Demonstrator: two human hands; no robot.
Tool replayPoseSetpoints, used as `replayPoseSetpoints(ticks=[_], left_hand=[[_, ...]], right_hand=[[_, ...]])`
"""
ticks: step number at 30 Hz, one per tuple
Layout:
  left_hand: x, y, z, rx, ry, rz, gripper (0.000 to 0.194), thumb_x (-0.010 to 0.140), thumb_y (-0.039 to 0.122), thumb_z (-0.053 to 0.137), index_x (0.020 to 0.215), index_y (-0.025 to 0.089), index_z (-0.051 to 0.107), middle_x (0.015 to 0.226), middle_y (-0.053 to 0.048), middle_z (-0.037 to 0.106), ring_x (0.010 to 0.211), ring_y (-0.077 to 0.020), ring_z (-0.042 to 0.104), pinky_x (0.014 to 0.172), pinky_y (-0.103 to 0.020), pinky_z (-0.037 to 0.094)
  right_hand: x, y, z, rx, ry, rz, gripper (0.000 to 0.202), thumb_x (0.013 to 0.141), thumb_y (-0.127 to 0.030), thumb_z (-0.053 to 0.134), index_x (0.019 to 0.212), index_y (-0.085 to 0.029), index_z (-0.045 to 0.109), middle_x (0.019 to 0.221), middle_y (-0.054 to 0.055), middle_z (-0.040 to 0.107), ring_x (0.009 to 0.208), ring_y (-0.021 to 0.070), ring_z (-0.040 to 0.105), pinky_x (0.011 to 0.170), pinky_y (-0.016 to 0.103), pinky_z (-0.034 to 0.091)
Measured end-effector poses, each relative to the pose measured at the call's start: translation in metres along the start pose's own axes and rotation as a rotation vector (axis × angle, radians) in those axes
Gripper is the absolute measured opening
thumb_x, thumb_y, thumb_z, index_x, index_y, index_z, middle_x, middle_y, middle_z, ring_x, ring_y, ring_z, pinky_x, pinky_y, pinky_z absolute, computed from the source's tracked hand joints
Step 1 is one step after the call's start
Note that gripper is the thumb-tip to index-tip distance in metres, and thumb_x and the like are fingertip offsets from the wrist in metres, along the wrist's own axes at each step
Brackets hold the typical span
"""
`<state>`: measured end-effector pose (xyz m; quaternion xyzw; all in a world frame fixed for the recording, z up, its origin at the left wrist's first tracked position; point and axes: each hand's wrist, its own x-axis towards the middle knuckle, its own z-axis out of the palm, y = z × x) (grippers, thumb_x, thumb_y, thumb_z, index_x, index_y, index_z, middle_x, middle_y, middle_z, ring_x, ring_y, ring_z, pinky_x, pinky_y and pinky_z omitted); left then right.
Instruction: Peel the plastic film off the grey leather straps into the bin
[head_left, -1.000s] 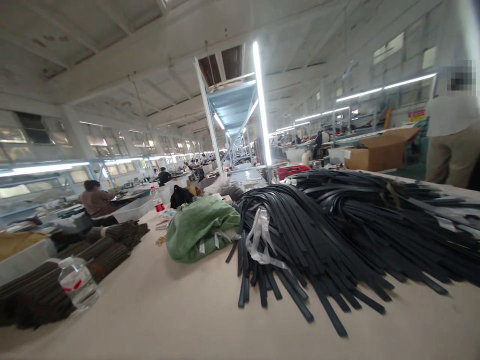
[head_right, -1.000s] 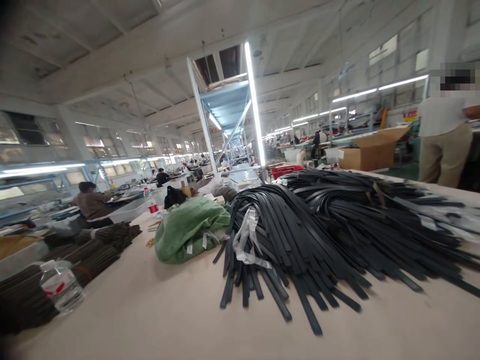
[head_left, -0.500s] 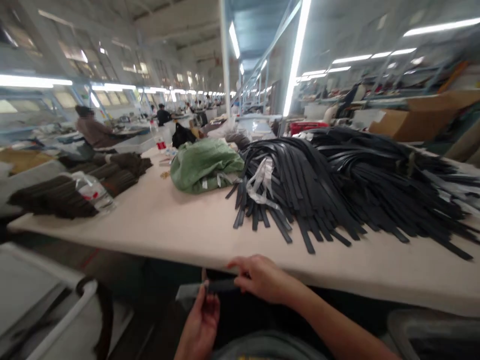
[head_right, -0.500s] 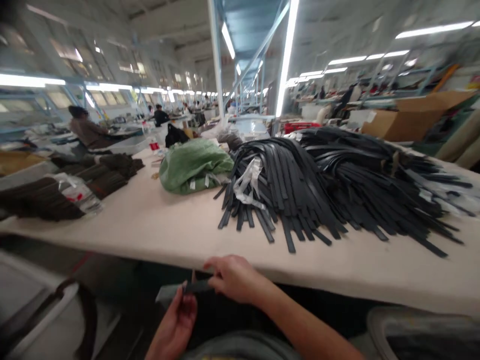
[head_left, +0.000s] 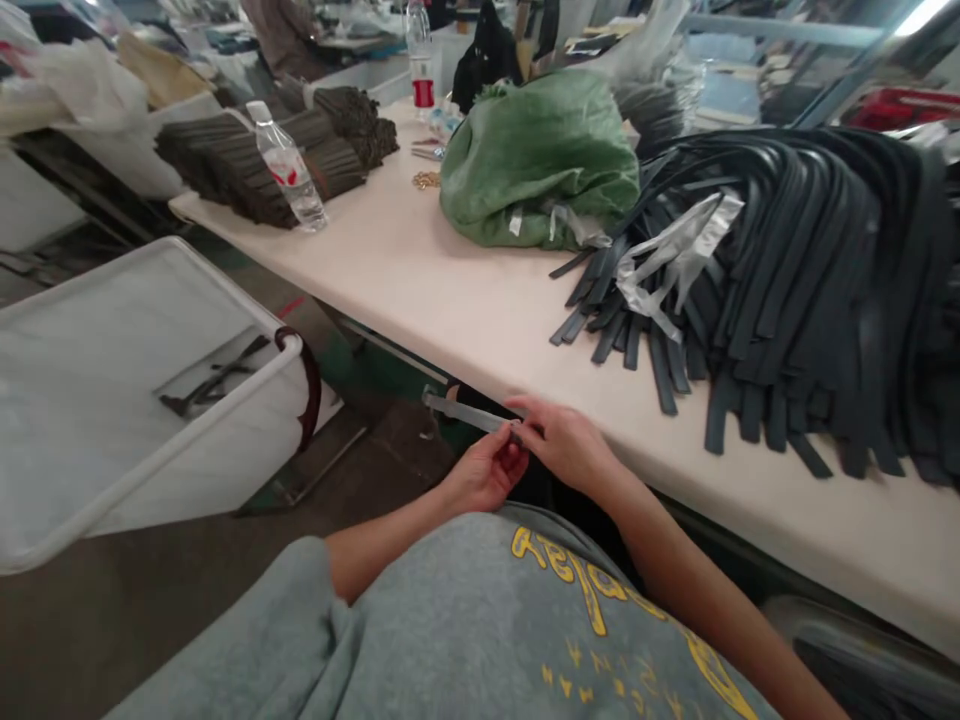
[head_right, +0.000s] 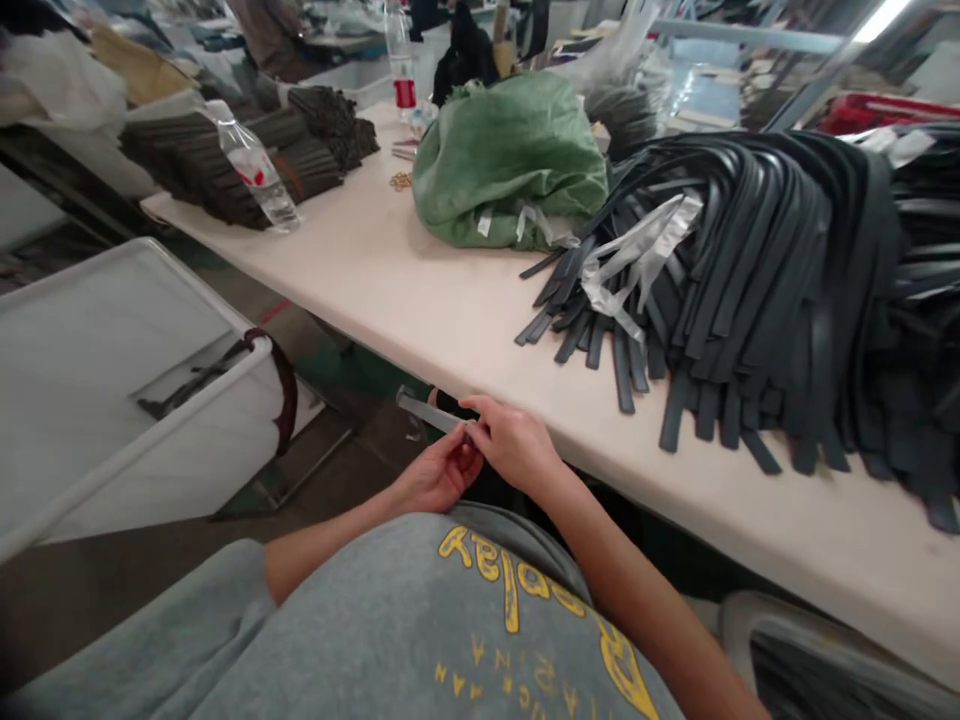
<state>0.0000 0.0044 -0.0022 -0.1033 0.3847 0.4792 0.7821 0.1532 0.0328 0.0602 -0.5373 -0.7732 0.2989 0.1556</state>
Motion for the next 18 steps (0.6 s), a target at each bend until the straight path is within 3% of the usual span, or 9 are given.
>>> replayPoseSetpoints(ticks=[7, 11, 13, 18], left_hand=[[0.005, 0.009, -0.005, -0.057, 0.070, 0.079, 0.007, 0.089, 0.014, 0.065, 0.087, 0.013, 0.071, 0.067, 0.001, 0.068, 0.050, -0.0047, 0.059, 0.064, -0.020, 0.057], [0.001, 0.001, -0.001, 0.002, 0.037, -0.028, 0.005, 0.086, 0.014, 0.069, 0.082, 0.012, 0.071, 0.067, 0.000, 0.069, 0.052, -0.0063, 0.061, 0.064, -0.020, 0.056], [0.001, 0.002, -0.001, 0.003, 0.041, -0.015, 0.007, 0.087, 0.014, 0.067, 0.082, 0.012, 0.071, 0.067, -0.001, 0.069, 0.053, -0.0064, 0.062, 0.063, -0.020, 0.056], [0.004, 0.011, -0.006, -0.064, 0.086, 0.075, 0.011, 0.091, 0.014, 0.061, 0.088, 0.012, 0.072, 0.065, 0.001, 0.067, 0.049, -0.0047, 0.059, 0.064, -0.021, 0.056]], right_hand=[[-0.011, 0.009, -0.013, 0.050, -0.030, 0.009, 0.039, 0.089, -0.029, 0.054, 0.127, -0.024, 0.059, 0.071, -0.003, 0.072, 0.059, 0.0146, 0.062, 0.059, 0.026, 0.043], [-0.001, 0.001, 0.003, -0.030, -0.049, -0.006, 0.035, 0.088, -0.025, 0.053, 0.121, -0.023, 0.064, 0.080, 0.000, 0.074, 0.063, 0.0156, 0.063, 0.059, 0.026, 0.044], [0.002, 0.001, 0.010, -0.011, -0.060, -0.007, 0.037, 0.089, -0.026, 0.053, 0.124, -0.022, 0.062, 0.084, 0.001, 0.074, 0.066, 0.0162, 0.064, 0.061, 0.027, 0.045], [-0.007, 0.013, -0.006, 0.040, -0.081, 0.019, 0.039, 0.090, -0.031, 0.055, 0.128, -0.025, 0.058, 0.075, -0.001, 0.073, 0.059, 0.0152, 0.063, 0.057, 0.026, 0.044]])
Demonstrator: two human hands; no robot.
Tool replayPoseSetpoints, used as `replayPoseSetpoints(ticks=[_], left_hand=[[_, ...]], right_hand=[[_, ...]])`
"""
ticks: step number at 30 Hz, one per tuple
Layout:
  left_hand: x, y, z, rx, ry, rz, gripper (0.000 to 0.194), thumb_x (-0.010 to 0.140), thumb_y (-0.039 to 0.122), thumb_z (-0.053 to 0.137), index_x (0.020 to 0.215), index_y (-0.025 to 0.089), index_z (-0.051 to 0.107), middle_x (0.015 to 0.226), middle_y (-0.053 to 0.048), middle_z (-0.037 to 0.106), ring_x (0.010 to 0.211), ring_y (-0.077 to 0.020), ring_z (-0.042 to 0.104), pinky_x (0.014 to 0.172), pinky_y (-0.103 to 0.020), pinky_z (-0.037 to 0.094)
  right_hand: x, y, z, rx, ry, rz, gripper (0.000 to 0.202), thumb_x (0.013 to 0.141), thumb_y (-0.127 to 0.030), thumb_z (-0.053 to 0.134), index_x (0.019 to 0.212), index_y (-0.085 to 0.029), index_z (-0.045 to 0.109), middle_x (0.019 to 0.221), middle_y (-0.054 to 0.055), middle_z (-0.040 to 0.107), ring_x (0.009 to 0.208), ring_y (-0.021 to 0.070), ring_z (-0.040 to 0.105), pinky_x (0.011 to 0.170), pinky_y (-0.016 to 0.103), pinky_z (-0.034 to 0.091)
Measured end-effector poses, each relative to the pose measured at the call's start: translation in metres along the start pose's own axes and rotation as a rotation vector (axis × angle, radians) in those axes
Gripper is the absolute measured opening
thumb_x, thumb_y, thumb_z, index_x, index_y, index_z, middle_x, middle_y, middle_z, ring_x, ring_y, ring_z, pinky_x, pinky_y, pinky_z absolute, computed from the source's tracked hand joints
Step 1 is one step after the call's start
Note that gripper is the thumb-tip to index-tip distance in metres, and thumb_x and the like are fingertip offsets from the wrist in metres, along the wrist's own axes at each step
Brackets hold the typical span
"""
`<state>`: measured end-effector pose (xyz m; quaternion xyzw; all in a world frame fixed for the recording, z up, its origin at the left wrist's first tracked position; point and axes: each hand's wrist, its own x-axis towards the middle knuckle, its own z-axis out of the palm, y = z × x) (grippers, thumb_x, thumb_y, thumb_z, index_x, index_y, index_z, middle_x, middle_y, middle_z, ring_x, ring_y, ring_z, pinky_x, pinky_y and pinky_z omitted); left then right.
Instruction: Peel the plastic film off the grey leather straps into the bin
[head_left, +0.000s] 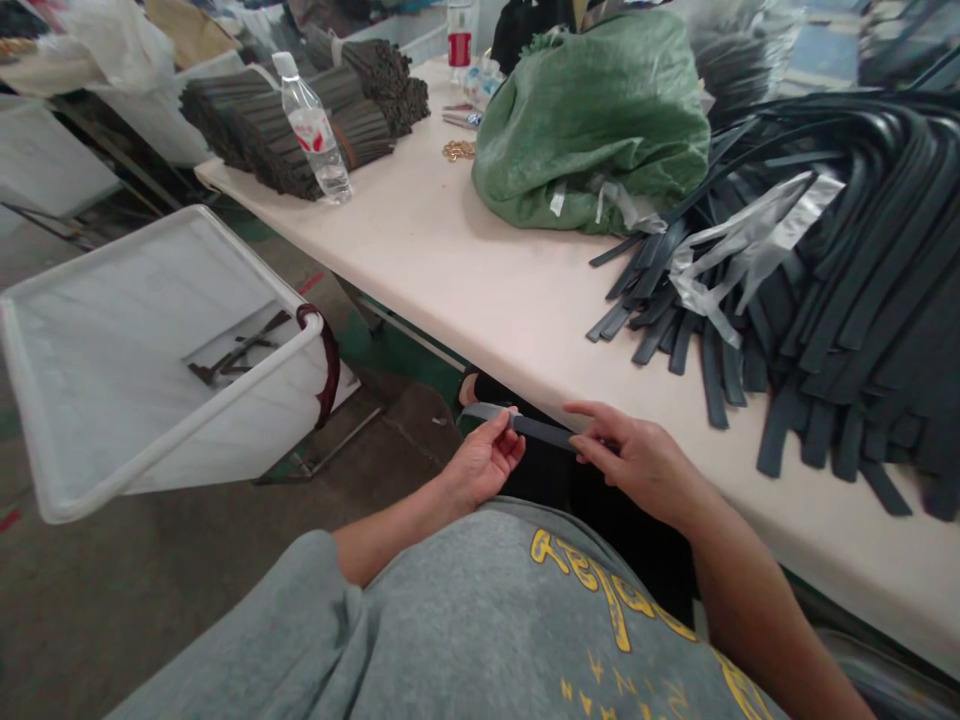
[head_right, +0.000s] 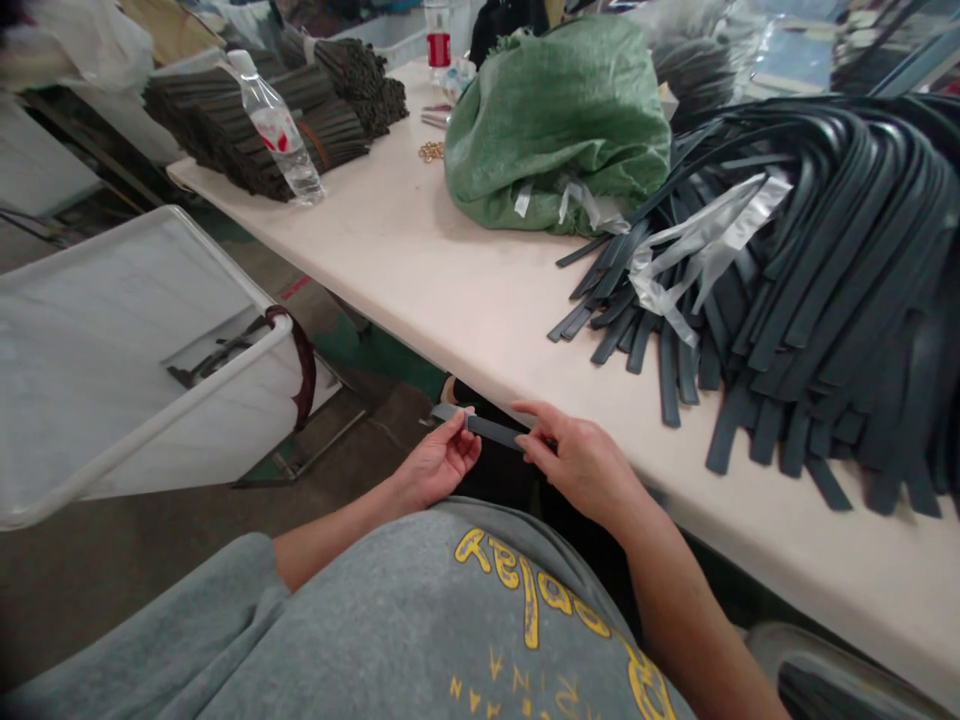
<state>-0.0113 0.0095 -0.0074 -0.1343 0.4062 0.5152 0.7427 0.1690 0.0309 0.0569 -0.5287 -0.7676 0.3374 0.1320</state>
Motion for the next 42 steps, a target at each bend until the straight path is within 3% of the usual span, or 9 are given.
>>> replayPoseSetpoints(ticks=[8, 13, 17, 20, 27, 32, 36, 39, 42], left_hand=[[0.001, -0.010, 0.000, 0.088, -0.062, -0.061, 0.007, 0.085, 0.014, 0.070, 0.078, 0.012, 0.070, 0.064, 0.000, 0.067, 0.052, -0.0061, 0.060, 0.062, -0.019, 0.055], [0.006, 0.007, -0.002, -0.010, -0.003, -0.022, 0.010, 0.090, 0.014, 0.063, 0.086, 0.012, 0.071, 0.061, 0.002, 0.065, 0.048, -0.0050, 0.058, 0.062, -0.020, 0.056], [0.006, 0.008, -0.001, -0.025, 0.003, -0.065, 0.012, 0.091, 0.013, 0.061, 0.083, 0.011, 0.070, 0.062, 0.001, 0.065, 0.047, -0.0048, 0.057, 0.059, -0.020, 0.055], [0.002, 0.006, 0.001, 0.004, -0.011, -0.108, 0.012, 0.092, 0.013, 0.061, 0.087, 0.011, 0.071, 0.060, 0.001, 0.064, 0.047, -0.0056, 0.057, 0.058, -0.021, 0.056], [-0.005, 0.005, -0.001, 0.106, -0.045, -0.128, 0.010, 0.092, 0.017, 0.062, 0.090, 0.012, 0.070, 0.062, 0.001, 0.064, 0.048, -0.0065, 0.058, 0.059, -0.022, 0.056], [-0.012, 0.004, -0.004, 0.175, -0.223, -0.129, 0.014, 0.093, 0.016, 0.055, 0.091, 0.012, 0.069, 0.078, -0.004, 0.072, 0.065, -0.0114, 0.067, 0.067, -0.024, 0.057], [-0.015, 0.012, -0.007, 0.071, -0.359, -0.250, 0.027, 0.094, 0.020, 0.045, 0.101, 0.005, 0.066, 0.091, -0.013, 0.073, 0.086, -0.0200, 0.071, 0.085, -0.035, 0.057], [0.000, 0.034, -0.012, 0.012, -0.254, -0.150, 0.041, 0.097, 0.031, 0.041, 0.116, 0.000, 0.060, 0.099, -0.019, 0.072, 0.094, -0.0237, 0.071, 0.083, -0.036, 0.058], [0.024, 0.076, -0.018, -0.020, 0.009, 0.141, 0.041, 0.101, 0.033, 0.039, 0.114, -0.001, 0.058, 0.084, -0.016, 0.072, 0.075, -0.0197, 0.071, 0.068, -0.030, 0.059]], right_hand=[[0.011, -0.011, 0.021, -0.127, -0.007, -0.050, 0.037, 0.091, -0.027, 0.052, 0.127, -0.024, 0.060, 0.090, 0.003, 0.076, 0.078, 0.0208, 0.070, 0.069, 0.031, 0.051], [-0.036, -0.003, -0.022, -0.061, -0.019, -0.212, 0.036, 0.086, -0.028, 0.063, 0.122, -0.031, 0.063, 0.109, 0.002, 0.073, 0.093, 0.0204, 0.070, 0.078, 0.031, 0.055], [-0.069, -0.008, -0.056, -0.056, 0.051, -0.382, 0.027, 0.089, -0.024, 0.061, 0.114, -0.031, 0.066, 0.099, 0.003, 0.073, 0.083, 0.0184, 0.071, 0.070, 0.028, 0.057], [-0.074, -0.016, -0.060, -0.038, 0.119, -0.483, 0.029, 0.091, -0.016, 0.053, 0.111, -0.032, 0.067, 0.094, 0.004, 0.073, 0.081, 0.0175, 0.071, 0.069, 0.027, 0.057], [-0.032, -0.013, -0.012, -0.016, 0.201, -0.499, 0.025, 0.095, -0.016, 0.048, 0.099, -0.024, 0.071, 0.092, 0.005, 0.070, 0.080, 0.0146, 0.067, 0.071, 0.027, 0.055], [0.006, 0.001, 0.032, -0.006, 0.261, -0.636, 0.016, 0.095, -0.017, 0.053, 0.095, -0.022, 0.069, 0.118, 0.009, 0.069, 0.112, 0.0211, 0.063, 0.099, 0.042, 0.049], [0.006, 0.004, 0.035, 0.047, 0.284, -0.580, 0.014, 0.097, -0.021, 0.052, 0.097, -0.022, 0.066, 0.093, 0.004, 0.076, 0.087, 0.0182, 0.070, 0.096, 0.041, 0.051], [-0.016, 0.003, 0.012, 0.122, 0.194, -0.444, 0.016, 0.097, -0.024, 0.051, 0.095, -0.023, 0.067, 0.085, 0.002, 0.074, 0.072, 0.0153, 0.068, 0.072, 0.028, 0.054], [-0.045, 0.005, -0.012, 0.234, 0.093, -0.370, 0.020, 0.098, -0.025, 0.049, 0.093, -0.024, 0.069, 0.083, 0.000, 0.073, 0.072, 0.0136, 0.067, 0.067, 0.023, 0.051]])
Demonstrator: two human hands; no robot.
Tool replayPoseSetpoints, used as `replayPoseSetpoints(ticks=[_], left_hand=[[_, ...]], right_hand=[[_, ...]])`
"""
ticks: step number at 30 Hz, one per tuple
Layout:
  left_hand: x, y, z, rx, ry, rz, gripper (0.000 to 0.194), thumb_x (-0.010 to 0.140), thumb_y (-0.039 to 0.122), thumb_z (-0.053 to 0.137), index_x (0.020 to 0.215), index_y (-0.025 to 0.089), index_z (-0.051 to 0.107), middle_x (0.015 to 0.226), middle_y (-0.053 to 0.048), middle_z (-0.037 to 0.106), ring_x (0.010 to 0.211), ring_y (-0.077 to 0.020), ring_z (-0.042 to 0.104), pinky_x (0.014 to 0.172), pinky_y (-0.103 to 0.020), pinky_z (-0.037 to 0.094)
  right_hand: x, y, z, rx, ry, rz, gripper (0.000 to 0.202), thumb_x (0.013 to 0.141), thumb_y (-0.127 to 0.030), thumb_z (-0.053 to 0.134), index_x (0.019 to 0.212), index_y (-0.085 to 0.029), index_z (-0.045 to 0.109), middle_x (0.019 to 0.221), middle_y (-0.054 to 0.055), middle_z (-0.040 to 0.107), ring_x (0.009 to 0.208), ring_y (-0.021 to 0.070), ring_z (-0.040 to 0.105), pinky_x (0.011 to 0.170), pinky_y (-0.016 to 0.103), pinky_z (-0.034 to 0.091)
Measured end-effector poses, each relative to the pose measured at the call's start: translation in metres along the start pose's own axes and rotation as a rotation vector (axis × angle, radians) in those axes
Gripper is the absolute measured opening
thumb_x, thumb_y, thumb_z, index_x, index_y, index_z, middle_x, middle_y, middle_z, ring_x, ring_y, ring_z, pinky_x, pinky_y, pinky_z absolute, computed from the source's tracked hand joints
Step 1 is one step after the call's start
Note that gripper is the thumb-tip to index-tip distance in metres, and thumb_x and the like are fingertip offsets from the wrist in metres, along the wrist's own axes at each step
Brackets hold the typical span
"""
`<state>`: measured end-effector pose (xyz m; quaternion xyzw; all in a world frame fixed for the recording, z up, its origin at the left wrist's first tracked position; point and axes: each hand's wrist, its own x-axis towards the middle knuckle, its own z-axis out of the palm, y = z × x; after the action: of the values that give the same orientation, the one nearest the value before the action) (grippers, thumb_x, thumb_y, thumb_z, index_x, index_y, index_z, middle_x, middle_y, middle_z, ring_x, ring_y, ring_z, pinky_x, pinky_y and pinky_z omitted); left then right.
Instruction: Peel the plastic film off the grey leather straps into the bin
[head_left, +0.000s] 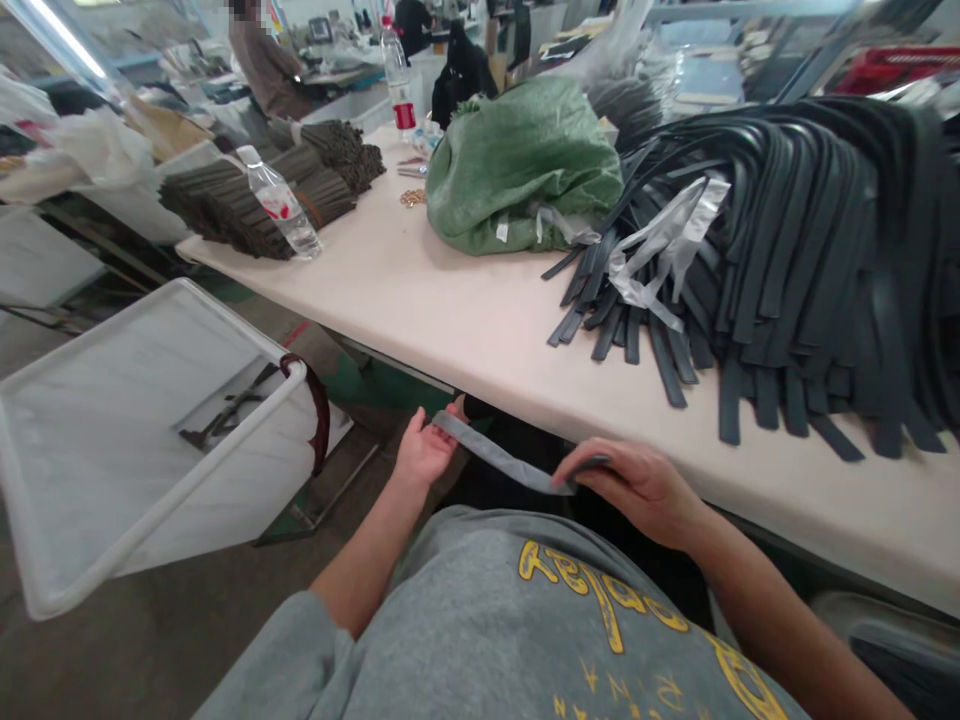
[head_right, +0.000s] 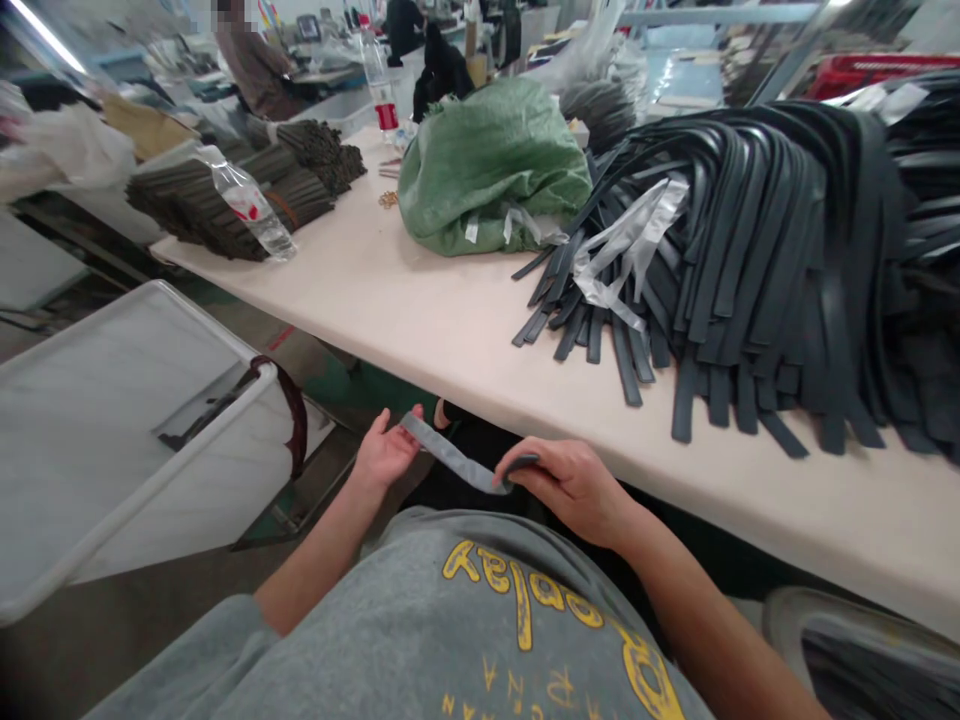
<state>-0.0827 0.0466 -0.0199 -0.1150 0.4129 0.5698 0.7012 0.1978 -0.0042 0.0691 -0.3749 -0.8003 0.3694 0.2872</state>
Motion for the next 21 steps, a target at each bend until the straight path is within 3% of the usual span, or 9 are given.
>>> replayPoseSetpoints(ticks=[2, 5, 7, 9, 11, 14, 18, 21], left_hand=[[0.014, 0.030, 0.000, -0.013, 0.110, 0.194, 0.038, 0.103, 0.031, 0.035, 0.113, 0.002, 0.058, 0.075, -0.010, 0.069, 0.064, -0.0149, 0.068, 0.061, -0.024, 0.057], [0.017, 0.065, 0.007, -0.041, 0.121, 0.424, 0.031, 0.104, 0.027, 0.032, 0.112, 0.013, 0.059, 0.073, -0.001, 0.068, 0.058, -0.0075, 0.065, 0.057, -0.016, 0.052], [0.009, 0.069, 0.013, 0.046, 0.041, 0.559, 0.023, 0.102, 0.023, 0.040, 0.111, 0.017, 0.060, 0.074, 0.001, 0.069, 0.056, -0.0060, 0.063, 0.053, -0.014, 0.048], [-0.001, 0.058, 0.019, 0.262, -0.131, 0.623, 0.017, 0.096, 0.024, 0.053, 0.109, 0.017, 0.062, 0.074, 0.000, 0.070, 0.054, -0.0075, 0.061, 0.050, -0.015, 0.045], [-0.010, 0.037, 0.024, 0.541, -0.350, 0.577, 0.024, 0.090, 0.032, 0.063, 0.107, 0.014, 0.063, 0.074, -0.003, 0.070, 0.053, -0.0097, 0.061, 0.050, -0.018, 0.044], [-0.021, 0.006, 0.029, 0.863, -0.603, 0.402, 0.036, 0.086, 0.042, 0.066, 0.108, 0.013, 0.064, 0.077, -0.005, 0.070, 0.056, -0.0115, 0.061, 0.053, -0.020, 0.044], [-0.032, -0.021, 0.032, 1.088, -0.760, 0.200, 0.037, 0.088, 0.046, 0.061, 0.106, 0.013, 0.064, 0.078, -0.006, 0.069, 0.057, -0.0112, 0.060, 0.056, -0.021, 0.042], [-0.037, -0.038, 0.022, 1.187, -0.836, 0.059, 0.046, 0.086, 0.053, 0.061, 0.107, 0.013, 0.065, 0.078, -0.008, 0.070, 0.056, -0.0121, 0.060, 0.055, -0.022, 0.041]], right_hand=[[-0.015, -0.003, -0.010, 0.066, -0.039, 0.054, 0.022, 0.098, -0.027, 0.048, 0.092, -0.024, 0.070, 0.084, 0.000, 0.073, 0.075, 0.0141, 0.068, 0.069, 0.023, 0.052], [-0.028, 0.002, -0.010, 0.125, -0.093, 0.138, 0.025, 0.097, -0.031, 0.049, 0.089, -0.024, 0.072, 0.081, 0.001, 0.073, 0.073, 0.0144, 0.068, 0.069, 0.024, 0.052], [-0.027, 0.005, -0.005, 0.168, -0.109, 0.166, 0.027, 0.098, -0.034, 0.049, 0.088, -0.024, 0.072, 0.080, 0.001, 0.073, 0.073, 0.0145, 0.068, 0.069, 0.024, 0.052], [-0.019, 0.006, 0.000, 0.233, -0.085, 0.171, 0.028, 0.098, -0.037, 0.049, 0.089, -0.023, 0.072, 0.082, 0.002, 0.073, 0.076, 0.0153, 0.068, 0.072, 0.025, 0.053], [-0.006, 0.004, 0.000, 0.312, 0.011, 0.158, 0.027, 0.096, -0.039, 0.052, 0.092, -0.022, 0.072, 0.092, 0.004, 0.074, 0.084, 0.0173, 0.069, 0.079, 0.028, 0.054], [0.019, 0.004, -0.010, 0.429, 0.211, 0.113, 0.027, 0.090, -0.046, 0.061, 0.090, -0.022, 0.074, 0.124, 0.009, 0.068, 0.110, 0.0232, 0.065, 0.096, 0.037, 0.051], [0.040, 0.012, -0.034, 0.513, 0.363, 0.088, 0.029, 0.084, -0.053, 0.067, 0.087, -0.026, 0.076, 0.148, 0.005, 0.051, 0.138, 0.0295, 0.043, 0.112, 0.047, 0.038], [0.037, 0.012, -0.043, 0.494, 0.439, 0.102, 0.029, 0.082, -0.056, 0.067, 0.086, -0.029, 0.077, 0.142, 0.004, 0.057, 0.135, 0.0330, 0.047, 0.114, 0.052, 0.035]])
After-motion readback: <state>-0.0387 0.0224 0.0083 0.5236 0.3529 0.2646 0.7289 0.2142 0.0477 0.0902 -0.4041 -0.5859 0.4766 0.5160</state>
